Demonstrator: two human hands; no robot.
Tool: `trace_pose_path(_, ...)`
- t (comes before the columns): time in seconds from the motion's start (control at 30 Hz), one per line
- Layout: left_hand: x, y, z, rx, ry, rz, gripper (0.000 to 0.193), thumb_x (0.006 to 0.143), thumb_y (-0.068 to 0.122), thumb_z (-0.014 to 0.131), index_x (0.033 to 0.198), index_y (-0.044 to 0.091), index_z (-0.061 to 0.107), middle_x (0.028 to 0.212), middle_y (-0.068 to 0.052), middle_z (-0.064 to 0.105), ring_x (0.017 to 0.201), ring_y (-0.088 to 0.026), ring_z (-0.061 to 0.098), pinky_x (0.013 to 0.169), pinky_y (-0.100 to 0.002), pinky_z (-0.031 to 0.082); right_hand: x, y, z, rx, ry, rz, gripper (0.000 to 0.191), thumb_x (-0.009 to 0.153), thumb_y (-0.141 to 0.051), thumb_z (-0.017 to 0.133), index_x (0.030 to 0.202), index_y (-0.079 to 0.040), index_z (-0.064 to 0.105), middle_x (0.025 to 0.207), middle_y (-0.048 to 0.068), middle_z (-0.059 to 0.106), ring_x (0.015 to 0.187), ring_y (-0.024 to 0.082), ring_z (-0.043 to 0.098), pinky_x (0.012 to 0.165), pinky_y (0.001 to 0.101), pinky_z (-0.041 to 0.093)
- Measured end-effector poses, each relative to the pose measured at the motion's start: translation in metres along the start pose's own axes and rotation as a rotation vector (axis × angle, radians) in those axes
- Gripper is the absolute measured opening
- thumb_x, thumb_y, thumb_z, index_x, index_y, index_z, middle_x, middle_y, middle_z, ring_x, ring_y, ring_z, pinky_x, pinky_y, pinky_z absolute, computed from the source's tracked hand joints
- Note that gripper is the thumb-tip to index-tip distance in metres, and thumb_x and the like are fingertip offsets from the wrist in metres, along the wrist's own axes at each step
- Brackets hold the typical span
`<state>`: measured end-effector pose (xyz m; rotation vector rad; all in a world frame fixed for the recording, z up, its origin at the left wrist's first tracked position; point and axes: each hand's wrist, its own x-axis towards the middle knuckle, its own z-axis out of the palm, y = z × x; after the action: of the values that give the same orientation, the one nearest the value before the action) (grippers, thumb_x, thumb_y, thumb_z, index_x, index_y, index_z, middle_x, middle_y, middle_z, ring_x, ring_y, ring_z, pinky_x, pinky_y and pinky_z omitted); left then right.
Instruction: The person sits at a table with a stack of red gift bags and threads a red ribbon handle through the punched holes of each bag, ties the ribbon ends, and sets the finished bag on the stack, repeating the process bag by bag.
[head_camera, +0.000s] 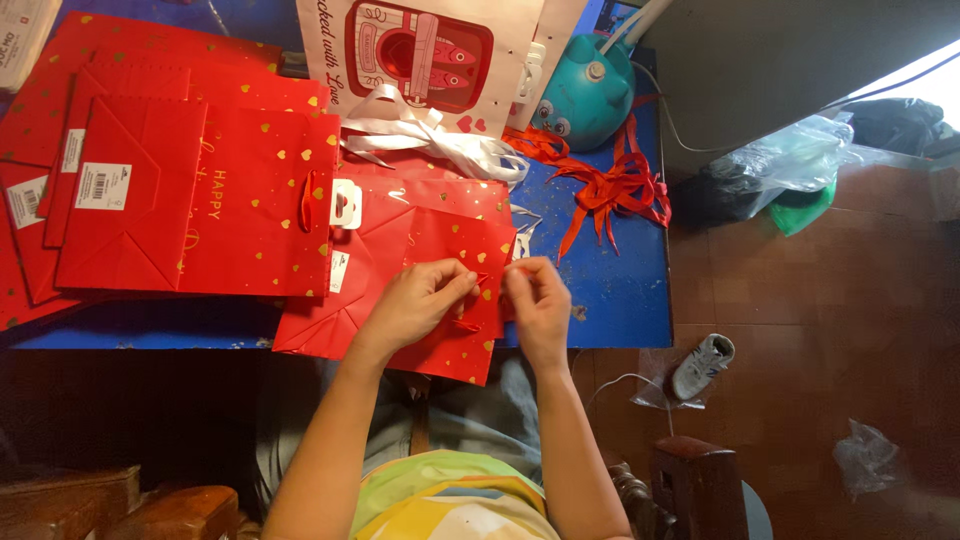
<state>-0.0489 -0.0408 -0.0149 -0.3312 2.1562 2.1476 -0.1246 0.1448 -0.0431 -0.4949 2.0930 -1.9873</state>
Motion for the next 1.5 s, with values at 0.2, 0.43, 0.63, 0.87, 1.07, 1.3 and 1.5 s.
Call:
trace_pose_path(0.2, 0.001, -0.004, -0.002, -0.018, -0.007, 0.013, 0.030, 0.100, 0.028, 0.059, 0.092, 0.002, 0.072, 0.071, 0.001, 0.069, 0.066, -0.006, 0.063, 0.062, -0.025, 0.052, 0.004, -0.017, -0.001, 0.066, -0.083, 0.147, 0.024, 0.096, 0.001, 0.062, 0.119, -0.004, 0.063, 0.101, 0.002, 0.068, 0.083, 0.009, 0.067, 0.069, 0.0263, 0.054)
trace_pose_path(0.43, -0.002, -0.013, -0.003, -0.341, -0.140, 0.065, 0.027, 0.104, 0.025, 0.060, 0.096, 0.002, 0.071, 0.082, -0.002, 0.065, 0.079, -0.008, 0.061, 0.076, -0.026, 0.055, 0.003, -0.038, 0.009, -0.377, -0.100, -0.221, 0.020, 0.086, 0.009, 0.066, 0.103, 0.001, 0.070, 0.103, 0.009, 0.065, 0.095, 0.017, 0.067, 0.081, 0.0264, 0.054)
trace_pose_path(0.63, -0.014, -0.027, -0.016, -0.927, -0.146, 0.117, 0.030, 0.104, 0.030, 0.061, 0.095, 0.003, 0.070, 0.087, -0.009, 0.069, 0.088, -0.017, 0.064, 0.086, -0.031, 0.051, 0.003, -0.024, 0.006, -0.423, -0.046, -0.217, 0.012, 0.089, 0.008, 0.064, 0.100, 0.002, 0.068, 0.101, 0.008, 0.066, 0.091, 0.014, 0.066, 0.081, 0.0254, 0.054)
trace_pose_path(0.87, -0.003, -0.043, -0.015, -1.213, 0.039, 0.055, 0.034, 0.107, 0.031, 0.059, 0.090, 0.004, 0.070, 0.075, -0.005, 0.062, 0.082, -0.021, 0.064, 0.084, -0.036, 0.053, 0.005, -0.003, -0.001, -0.057, 0.013, -0.030, 0.006, 0.100, 0.003, 0.064, 0.107, 0.004, 0.062, 0.109, 0.006, 0.065, 0.098, 0.010, 0.061, 0.085, 0.0248, 0.053)
trace_pose_path(1.07, -0.005, -0.040, -0.010, -1.053, 0.067, 0.009, 0.033, 0.108, 0.029, 0.058, 0.099, 0.000, 0.072, 0.087, -0.008, 0.069, 0.085, -0.018, 0.062, 0.086, -0.033, 0.051, 0.003, -0.024, 0.003, -0.217, -0.101, -0.170, 0.031, 0.091, 0.006, 0.062, 0.122, 0.003, 0.062, 0.117, 0.009, 0.061, 0.108, 0.013, 0.062, 0.091, 0.0249, 0.054)
trace_pose_path(1.3, -0.008, -0.031, -0.014, -1.129, 0.087, 0.021, 0.032, 0.103, 0.028, 0.057, 0.105, 0.001, 0.072, 0.091, -0.006, 0.070, 0.089, -0.018, 0.066, 0.084, -0.035, 0.053, -0.004, -0.028, 0.008, -0.311, -0.054, -0.255, 0.016, 0.093, 0.006, 0.062, 0.107, 0.002, 0.069, 0.112, 0.010, 0.063, 0.099, 0.016, 0.065, 0.086, 0.0259, 0.054)
trace_pose_path(1.5, -0.008, -0.042, -0.013, -1.039, -0.029, 0.015, 0.031, 0.107, 0.026, 0.057, 0.108, -0.001, 0.073, 0.079, -0.004, 0.064, 0.077, -0.016, 0.062, 0.076, -0.031, 0.052, -0.001, -0.021, 0.010, -0.263, 0.053, -0.215, 0.010, 0.099, 0.004, 0.062, 0.108, 0.003, 0.066, 0.109, 0.010, 0.064, 0.097, 0.015, 0.064, 0.085, 0.0261, 0.055)
